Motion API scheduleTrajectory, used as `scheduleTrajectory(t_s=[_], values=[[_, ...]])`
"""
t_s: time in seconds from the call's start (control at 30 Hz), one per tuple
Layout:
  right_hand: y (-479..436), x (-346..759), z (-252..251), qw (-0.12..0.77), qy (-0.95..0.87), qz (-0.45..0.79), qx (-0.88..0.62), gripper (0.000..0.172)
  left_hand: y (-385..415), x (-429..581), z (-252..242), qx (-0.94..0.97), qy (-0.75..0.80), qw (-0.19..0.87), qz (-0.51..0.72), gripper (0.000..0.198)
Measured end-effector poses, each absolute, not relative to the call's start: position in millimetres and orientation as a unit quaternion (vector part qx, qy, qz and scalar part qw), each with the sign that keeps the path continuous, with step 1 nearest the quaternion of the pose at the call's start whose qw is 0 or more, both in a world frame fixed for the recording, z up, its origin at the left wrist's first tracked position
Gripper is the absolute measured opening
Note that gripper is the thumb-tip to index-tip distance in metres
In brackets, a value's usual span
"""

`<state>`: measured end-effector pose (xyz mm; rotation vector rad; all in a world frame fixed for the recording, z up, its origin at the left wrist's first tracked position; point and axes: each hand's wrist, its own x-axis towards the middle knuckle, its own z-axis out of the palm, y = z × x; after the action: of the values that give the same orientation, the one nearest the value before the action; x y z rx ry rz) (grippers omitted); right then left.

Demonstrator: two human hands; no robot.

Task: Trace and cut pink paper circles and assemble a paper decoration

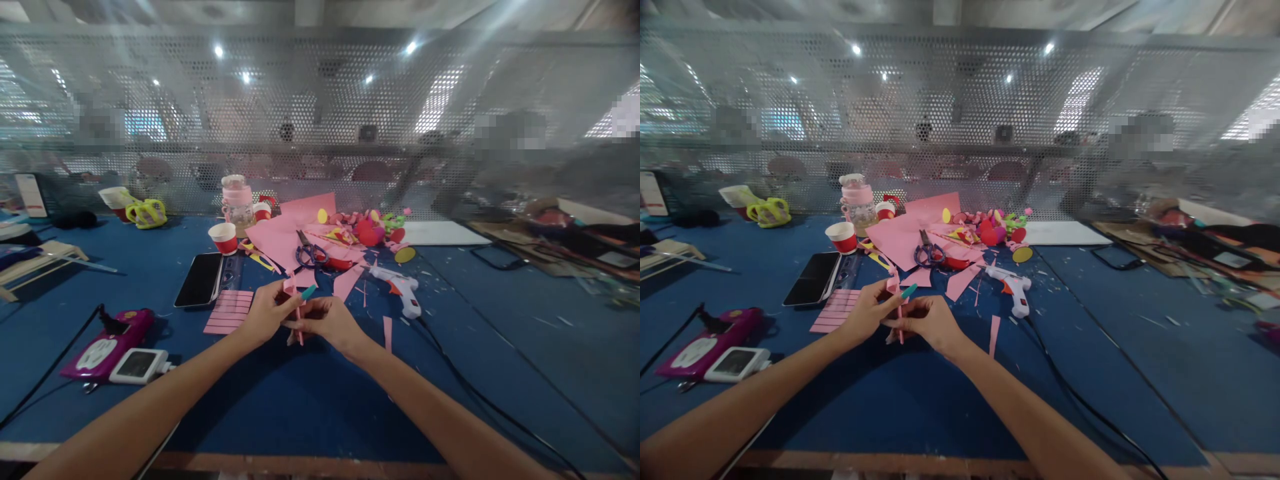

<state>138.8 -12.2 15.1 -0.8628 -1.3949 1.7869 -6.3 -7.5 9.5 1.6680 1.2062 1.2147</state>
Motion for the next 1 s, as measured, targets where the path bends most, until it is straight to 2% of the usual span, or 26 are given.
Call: scheduleTrajectory(t_s=[0.27, 0.4, 0.57, 0.73, 1.0], values=[[-11, 140, 18, 0.359, -0.523, 0.696, -0.336, 0.030, -7, -4, 12, 0.581, 0.411, 0.482, 0.511, 0.028], [-10, 138, 15, 0.364, -0.533, 0.689, -0.329, 0.032, -5, -5, 14, 0.557, 0.397, 0.542, 0.488, 0.037], [-10, 139, 15, 0.361, -0.554, 0.677, -0.325, 0.029, -4, -3, 15, 0.525, 0.402, 0.568, 0.489, 0.033], [-9, 138, 14, 0.359, -0.555, 0.677, -0.322, 0.034, -10, 1, 20, 0.470, 0.422, 0.614, 0.474, 0.049], [-6, 137, 8, 0.383, -0.532, 0.682, -0.324, 0.029, -11, 7, 12, 0.398, 0.441, 0.628, 0.504, 0.035]])
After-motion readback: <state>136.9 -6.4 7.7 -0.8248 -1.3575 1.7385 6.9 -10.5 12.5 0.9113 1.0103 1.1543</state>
